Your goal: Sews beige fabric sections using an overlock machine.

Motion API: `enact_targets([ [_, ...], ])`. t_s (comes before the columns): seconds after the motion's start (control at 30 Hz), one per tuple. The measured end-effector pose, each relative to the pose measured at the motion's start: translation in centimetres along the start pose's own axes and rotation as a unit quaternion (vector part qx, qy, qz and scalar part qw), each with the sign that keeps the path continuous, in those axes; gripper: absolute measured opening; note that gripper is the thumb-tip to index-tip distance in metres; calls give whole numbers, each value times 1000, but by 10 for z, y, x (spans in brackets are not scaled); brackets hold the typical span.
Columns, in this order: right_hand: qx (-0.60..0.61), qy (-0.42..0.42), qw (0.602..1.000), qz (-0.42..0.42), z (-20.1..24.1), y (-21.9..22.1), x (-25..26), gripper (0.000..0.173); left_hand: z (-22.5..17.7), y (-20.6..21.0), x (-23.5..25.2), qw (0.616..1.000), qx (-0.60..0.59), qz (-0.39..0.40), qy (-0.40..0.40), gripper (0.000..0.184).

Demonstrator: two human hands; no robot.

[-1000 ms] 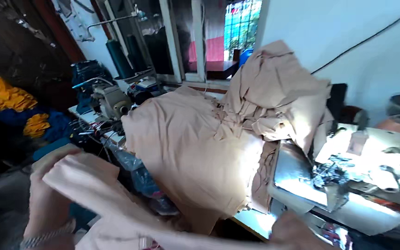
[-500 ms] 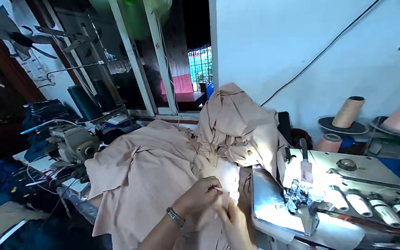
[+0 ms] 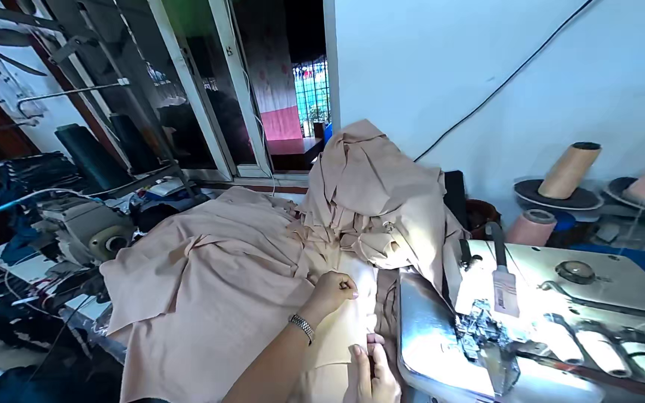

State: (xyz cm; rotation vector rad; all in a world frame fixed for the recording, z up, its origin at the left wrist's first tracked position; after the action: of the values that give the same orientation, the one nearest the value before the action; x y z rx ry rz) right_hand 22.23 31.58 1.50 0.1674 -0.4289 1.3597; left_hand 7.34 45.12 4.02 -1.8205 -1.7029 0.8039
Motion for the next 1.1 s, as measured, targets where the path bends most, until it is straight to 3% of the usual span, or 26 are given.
enact_targets([
  [0.27,17,1,999,48,-5,8,-2,18,-4,9,-2,996,82,31,-14,15],
  [0.4,18,-26,998,61,0,9,-2,17,-15,-10,-20,995,60,-22,75,15],
  [0.57,135,-110,983,60,9,2,-5,21,-49,-53,-64,978,-94,-80,169,13],
  [0.77,272,22,958,84,30,-57,-5,9,-118,-44,-94,930,-205,-92,291,16],
  [0.97,285,69,953,74,44,-143,-9,13,-171,3,-115,919,-297,-57,253,13],
  [1.1,276,82,954,81,12,-146,-19,14,-167,23,-112,920,-291,-67,255,8],
])
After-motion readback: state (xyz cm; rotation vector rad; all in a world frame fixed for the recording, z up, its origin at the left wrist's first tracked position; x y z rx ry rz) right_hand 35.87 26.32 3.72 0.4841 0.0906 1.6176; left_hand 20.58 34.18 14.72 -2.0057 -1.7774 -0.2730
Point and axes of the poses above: each hand's wrist, its own x-axis towards the middle knuckle, its own y-axis out of the palm, z = x × y, the point moved 10 cm from there along x, towards the middle knuckle, and after that the axes turned 6 degrees about x, right-handed, at the moved point
